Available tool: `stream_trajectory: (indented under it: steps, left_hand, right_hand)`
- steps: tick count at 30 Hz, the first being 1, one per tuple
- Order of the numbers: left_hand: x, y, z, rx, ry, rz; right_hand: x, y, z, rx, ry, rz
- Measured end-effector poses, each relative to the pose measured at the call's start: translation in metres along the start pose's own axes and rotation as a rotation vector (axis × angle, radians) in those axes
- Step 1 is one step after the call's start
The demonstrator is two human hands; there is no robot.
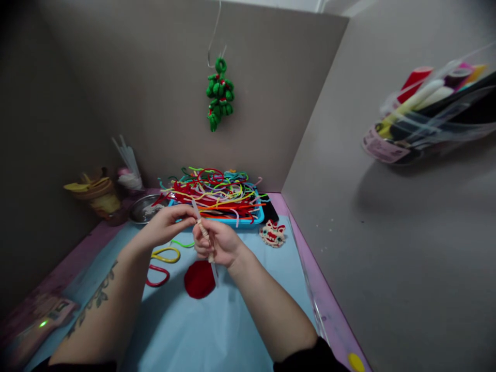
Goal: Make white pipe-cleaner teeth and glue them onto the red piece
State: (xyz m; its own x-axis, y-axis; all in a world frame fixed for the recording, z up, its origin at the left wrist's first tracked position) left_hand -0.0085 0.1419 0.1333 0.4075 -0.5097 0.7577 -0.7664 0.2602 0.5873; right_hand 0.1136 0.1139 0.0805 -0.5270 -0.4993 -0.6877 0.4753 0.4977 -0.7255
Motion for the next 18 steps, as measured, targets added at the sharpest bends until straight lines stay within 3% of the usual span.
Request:
stream_trajectory:
  steps: [10, 14, 18]
  left_hand:
    - [0.006, -0.001, 0.0, 0.039, -0.048, -0.074]
    - [0.004, -0.001, 0.0, 0.073, 0.026, -0.11]
    - [0.002, 0.0, 0.001, 0.127, 0.118, -0.099]
  right_hand:
    - [-0.007, 0.002, 0.001, 0.07, 0.074, 0.069]
    - [-0.012, 0.007, 0.0, 0.236, 0.188, 0.207]
    - [-0.019, 0.013, 0.002, 0.379, 0.366, 0.526]
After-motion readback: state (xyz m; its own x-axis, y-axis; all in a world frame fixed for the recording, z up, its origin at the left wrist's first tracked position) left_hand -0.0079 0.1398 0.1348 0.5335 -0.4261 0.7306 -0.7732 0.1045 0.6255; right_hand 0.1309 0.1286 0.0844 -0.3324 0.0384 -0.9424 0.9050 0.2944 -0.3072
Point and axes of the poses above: each hand's wrist, its own z-axis away from the middle knuckle, its own y-axis out of the back of the hand, x = y × z, the point moved 4 cm from there along -z, towards the middle knuckle, and after that the axes turned 8 degrees about y, right-handed, at the moved point
